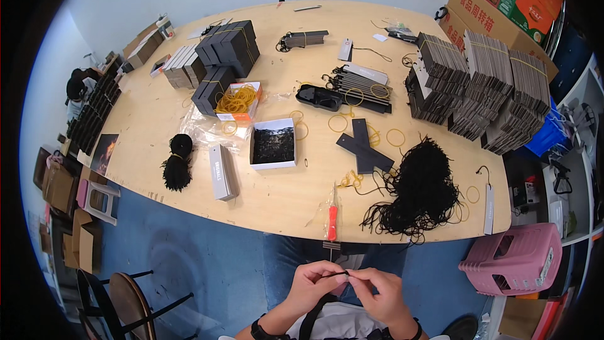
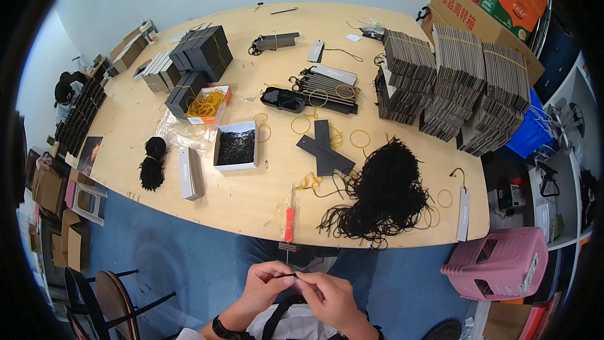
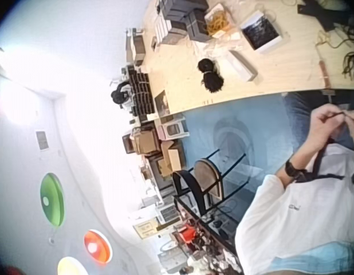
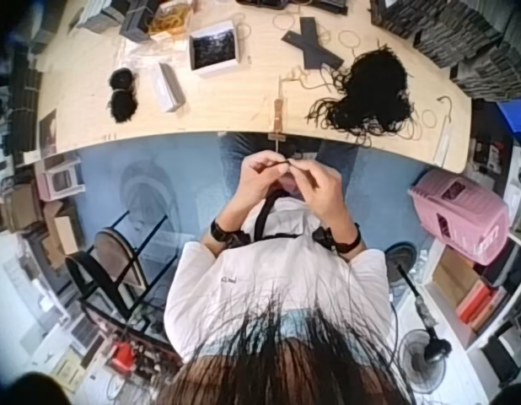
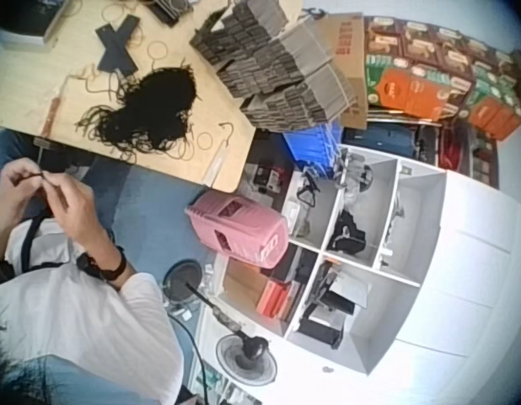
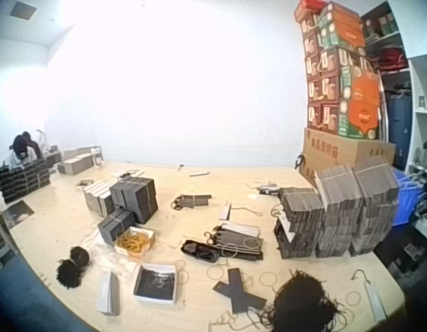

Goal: Assembling elastic loops onto small metal parts using a red assembly stand and grouping them for packaging.

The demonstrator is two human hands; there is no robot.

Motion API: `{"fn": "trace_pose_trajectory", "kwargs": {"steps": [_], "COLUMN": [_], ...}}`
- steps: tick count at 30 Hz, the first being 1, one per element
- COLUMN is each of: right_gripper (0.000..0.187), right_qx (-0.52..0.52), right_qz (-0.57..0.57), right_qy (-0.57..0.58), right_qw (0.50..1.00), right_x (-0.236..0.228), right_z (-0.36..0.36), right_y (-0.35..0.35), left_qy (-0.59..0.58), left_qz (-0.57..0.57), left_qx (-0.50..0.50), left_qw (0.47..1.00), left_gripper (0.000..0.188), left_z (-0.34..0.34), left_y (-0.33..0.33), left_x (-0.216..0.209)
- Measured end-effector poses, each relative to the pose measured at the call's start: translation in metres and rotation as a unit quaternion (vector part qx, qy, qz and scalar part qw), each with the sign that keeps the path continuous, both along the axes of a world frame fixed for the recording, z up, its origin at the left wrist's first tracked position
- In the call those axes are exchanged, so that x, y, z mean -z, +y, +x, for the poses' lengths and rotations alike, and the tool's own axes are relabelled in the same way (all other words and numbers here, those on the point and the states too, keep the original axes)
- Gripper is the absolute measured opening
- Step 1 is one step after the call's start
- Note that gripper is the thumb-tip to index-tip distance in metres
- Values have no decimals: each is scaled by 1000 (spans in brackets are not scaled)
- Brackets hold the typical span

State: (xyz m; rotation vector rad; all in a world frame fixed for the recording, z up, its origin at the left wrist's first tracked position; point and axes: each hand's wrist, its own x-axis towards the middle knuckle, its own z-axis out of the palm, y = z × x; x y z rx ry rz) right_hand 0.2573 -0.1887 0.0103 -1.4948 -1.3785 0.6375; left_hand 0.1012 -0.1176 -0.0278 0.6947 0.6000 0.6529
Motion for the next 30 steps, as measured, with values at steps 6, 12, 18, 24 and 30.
{"fn": "trace_pose_trajectory", "kwargs": {"steps": [6,12,18,24,30], "right_gripper": [9,9,12,12,14], "right_qx": [64,90,48,9,-3], "right_qz": [-16,65,57,13,38], "right_qy": [64,-74,-194,-170,-186], "right_qw": [996,991,978,985,982], "right_x": [9,16,14,12,17], "right_z": [-8,-12,-1,4,5], "right_y": [4,13,17,20,21], "left_qy": [103,246,323,221,117], "left_qz": [109,314,569,156,-53], "left_qx": [-54,-120,-146,-36,15], "left_qw": [987,909,743,962,992], "left_gripper": [11,12,16,13,14], "left_z": [7,17,17,10,5], "left_y": [-5,-8,-5,1,11], "left_x": [-4,-8,-5,-3,-11]}}
